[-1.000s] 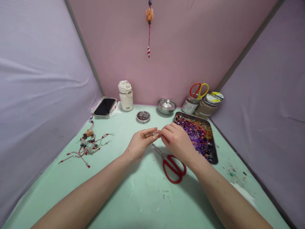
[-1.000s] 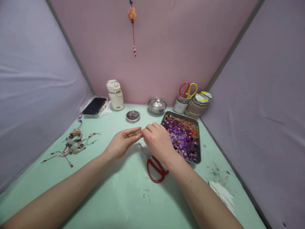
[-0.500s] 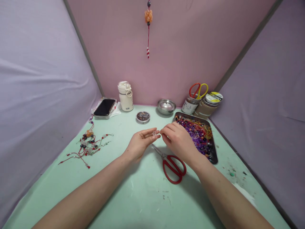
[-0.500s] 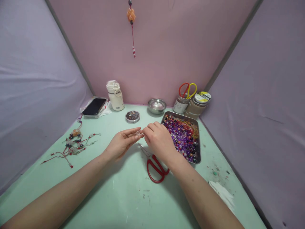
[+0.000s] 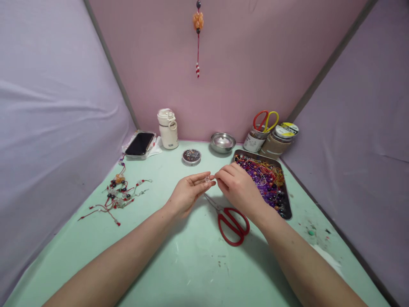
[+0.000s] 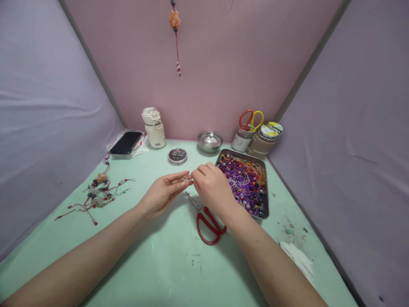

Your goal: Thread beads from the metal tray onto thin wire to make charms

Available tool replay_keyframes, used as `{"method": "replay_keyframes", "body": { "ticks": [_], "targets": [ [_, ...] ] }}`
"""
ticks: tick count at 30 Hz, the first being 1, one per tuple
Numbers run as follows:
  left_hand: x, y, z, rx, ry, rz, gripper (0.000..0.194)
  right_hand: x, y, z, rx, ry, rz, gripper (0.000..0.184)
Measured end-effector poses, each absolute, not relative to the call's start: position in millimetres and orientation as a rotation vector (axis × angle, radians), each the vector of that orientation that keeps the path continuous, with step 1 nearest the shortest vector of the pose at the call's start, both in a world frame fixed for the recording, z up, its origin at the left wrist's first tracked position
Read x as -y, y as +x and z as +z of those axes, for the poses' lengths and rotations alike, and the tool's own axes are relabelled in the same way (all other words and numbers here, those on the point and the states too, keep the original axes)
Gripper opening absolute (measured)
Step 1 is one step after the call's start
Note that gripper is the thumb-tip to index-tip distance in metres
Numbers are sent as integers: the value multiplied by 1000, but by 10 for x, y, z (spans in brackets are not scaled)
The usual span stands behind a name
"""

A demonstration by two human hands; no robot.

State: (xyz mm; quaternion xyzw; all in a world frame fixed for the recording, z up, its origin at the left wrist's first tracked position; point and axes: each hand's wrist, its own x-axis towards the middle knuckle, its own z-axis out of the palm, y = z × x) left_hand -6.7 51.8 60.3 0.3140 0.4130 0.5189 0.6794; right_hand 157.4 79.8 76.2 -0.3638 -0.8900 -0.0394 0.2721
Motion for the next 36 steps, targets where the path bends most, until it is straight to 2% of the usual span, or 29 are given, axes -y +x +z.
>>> {"method": "replay_keyframes", "body": {
  "ticks": [36],
  "targets": [
    [-530, -85, 560, -923, 691, 1178, 37, -789, 1584, 782, 2385, -979, -81, 14]
  ]
}}
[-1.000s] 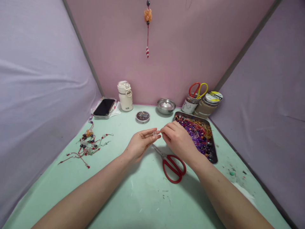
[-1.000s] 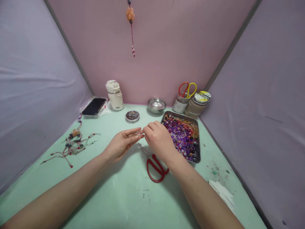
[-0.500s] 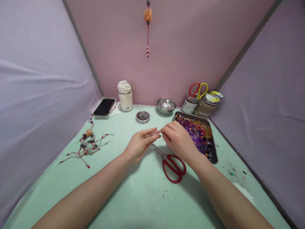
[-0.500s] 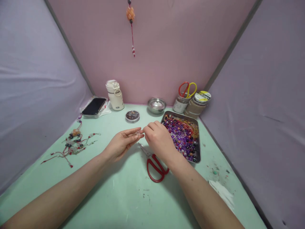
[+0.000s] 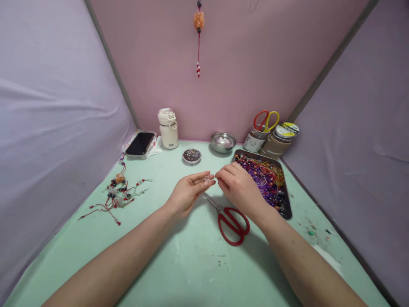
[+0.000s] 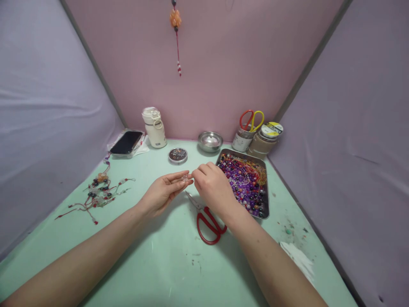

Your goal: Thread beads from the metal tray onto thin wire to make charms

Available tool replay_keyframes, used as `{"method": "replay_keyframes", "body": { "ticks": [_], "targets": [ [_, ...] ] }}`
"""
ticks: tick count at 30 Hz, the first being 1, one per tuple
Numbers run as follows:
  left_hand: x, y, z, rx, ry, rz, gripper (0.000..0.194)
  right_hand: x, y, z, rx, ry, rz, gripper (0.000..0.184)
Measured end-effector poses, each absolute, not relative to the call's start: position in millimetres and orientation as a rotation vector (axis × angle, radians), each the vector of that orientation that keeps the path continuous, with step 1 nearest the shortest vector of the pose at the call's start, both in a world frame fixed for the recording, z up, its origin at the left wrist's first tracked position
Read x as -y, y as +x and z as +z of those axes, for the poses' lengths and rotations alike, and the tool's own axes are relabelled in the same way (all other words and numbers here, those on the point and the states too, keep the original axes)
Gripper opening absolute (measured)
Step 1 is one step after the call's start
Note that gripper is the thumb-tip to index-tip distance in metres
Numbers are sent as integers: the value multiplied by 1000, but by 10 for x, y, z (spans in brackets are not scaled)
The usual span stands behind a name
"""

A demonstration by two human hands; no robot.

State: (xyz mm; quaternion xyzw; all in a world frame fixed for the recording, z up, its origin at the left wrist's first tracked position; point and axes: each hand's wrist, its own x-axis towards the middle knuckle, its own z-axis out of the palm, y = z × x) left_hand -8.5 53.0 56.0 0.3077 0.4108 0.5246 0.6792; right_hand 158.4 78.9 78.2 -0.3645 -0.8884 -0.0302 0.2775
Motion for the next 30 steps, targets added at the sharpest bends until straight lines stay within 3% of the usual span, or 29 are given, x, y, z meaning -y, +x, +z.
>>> {"method": "replay_keyframes", "body": {
  "ticks": [30],
  "targets": [
    [-509, -68, 593, -930, 683, 1167, 36, -793, 1578, 772, 2380, -977, -85, 15]
  ]
}}
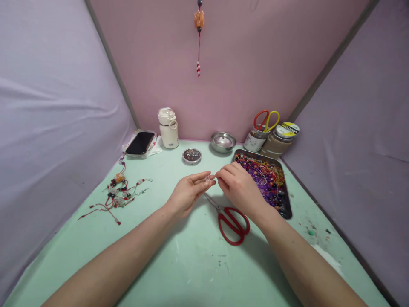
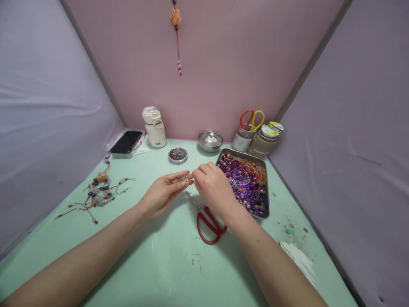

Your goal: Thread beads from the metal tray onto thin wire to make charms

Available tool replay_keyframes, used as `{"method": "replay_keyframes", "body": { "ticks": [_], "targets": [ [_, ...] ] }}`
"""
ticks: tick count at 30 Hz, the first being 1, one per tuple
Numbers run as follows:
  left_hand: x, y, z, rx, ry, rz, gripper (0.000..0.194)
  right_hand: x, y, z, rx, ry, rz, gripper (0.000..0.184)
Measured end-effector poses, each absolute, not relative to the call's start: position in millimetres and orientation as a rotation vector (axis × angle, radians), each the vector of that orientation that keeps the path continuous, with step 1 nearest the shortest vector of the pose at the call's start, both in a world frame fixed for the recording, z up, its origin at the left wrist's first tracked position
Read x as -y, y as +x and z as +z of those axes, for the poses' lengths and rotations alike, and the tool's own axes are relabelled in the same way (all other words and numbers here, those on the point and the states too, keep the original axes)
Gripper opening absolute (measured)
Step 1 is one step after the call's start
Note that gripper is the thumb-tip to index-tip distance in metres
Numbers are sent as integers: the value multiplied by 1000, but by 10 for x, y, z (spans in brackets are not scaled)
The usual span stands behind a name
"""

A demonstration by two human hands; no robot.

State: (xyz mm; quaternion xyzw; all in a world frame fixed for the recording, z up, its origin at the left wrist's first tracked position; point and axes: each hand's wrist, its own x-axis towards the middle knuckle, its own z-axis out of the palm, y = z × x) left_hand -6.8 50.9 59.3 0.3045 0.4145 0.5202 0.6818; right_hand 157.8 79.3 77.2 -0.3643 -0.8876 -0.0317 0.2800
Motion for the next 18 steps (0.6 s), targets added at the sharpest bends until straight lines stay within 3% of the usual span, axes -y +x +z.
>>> {"method": "replay_keyframes", "body": {
  "ticks": [18],
  "targets": [
    [-514, -65, 575, -922, 681, 1172, 37, -787, 1557, 739, 2395, -969, -92, 18]
  ]
}}
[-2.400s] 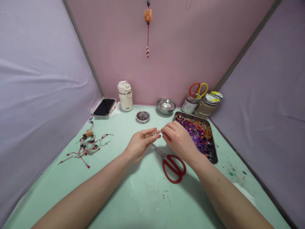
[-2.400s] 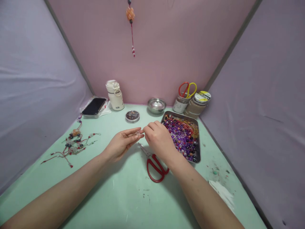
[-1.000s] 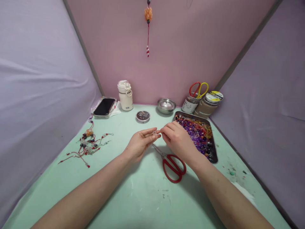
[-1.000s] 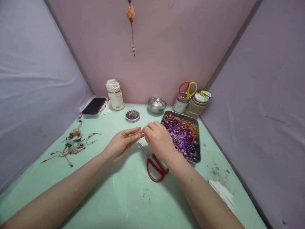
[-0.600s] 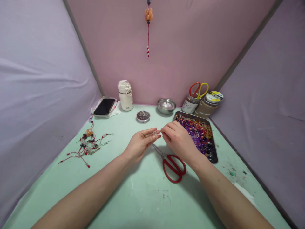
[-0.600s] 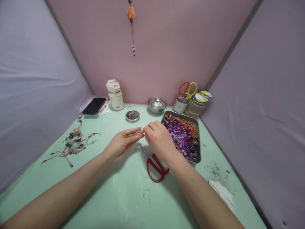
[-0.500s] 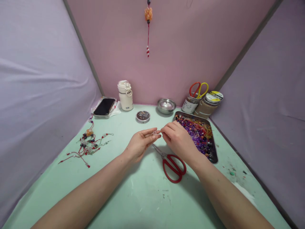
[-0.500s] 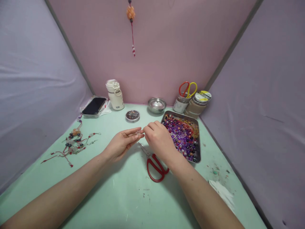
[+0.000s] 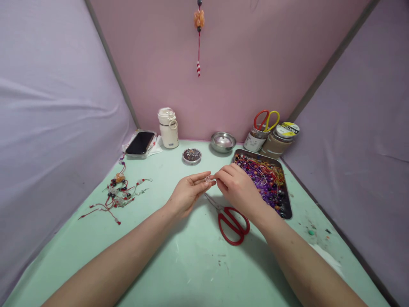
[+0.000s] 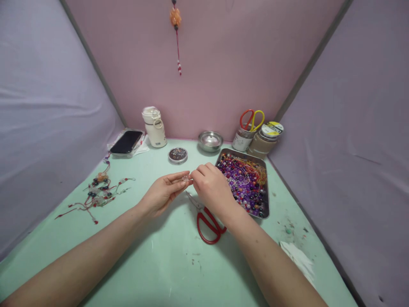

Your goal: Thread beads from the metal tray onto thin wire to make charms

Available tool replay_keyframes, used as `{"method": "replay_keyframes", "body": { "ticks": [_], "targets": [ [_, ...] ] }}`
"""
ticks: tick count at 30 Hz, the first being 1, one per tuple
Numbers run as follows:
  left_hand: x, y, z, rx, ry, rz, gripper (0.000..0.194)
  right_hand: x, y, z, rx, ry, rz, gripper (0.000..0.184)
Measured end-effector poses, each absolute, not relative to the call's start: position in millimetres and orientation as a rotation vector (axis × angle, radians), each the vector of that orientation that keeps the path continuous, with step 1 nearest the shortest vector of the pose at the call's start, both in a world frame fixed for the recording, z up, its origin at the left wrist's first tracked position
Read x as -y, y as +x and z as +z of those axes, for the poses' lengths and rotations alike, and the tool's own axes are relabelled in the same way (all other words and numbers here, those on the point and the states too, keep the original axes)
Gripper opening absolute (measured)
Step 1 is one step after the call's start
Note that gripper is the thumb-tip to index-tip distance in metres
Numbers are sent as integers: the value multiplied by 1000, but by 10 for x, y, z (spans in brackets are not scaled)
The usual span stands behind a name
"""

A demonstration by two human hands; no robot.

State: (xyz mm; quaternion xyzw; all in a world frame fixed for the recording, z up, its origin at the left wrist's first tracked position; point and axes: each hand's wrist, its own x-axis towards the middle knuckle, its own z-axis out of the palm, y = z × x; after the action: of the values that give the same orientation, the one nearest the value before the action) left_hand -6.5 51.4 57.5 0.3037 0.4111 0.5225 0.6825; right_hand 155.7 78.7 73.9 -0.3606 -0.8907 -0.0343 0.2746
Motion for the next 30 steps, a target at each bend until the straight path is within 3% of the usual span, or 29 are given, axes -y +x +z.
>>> {"method": "replay_keyframes", "body": {
  "ticks": [30],
  "targets": [
    [-517, -33, 495, -1017, 875, 1171, 40, -721, 1506, 740, 2510, -1014, -40, 12]
  ]
}}
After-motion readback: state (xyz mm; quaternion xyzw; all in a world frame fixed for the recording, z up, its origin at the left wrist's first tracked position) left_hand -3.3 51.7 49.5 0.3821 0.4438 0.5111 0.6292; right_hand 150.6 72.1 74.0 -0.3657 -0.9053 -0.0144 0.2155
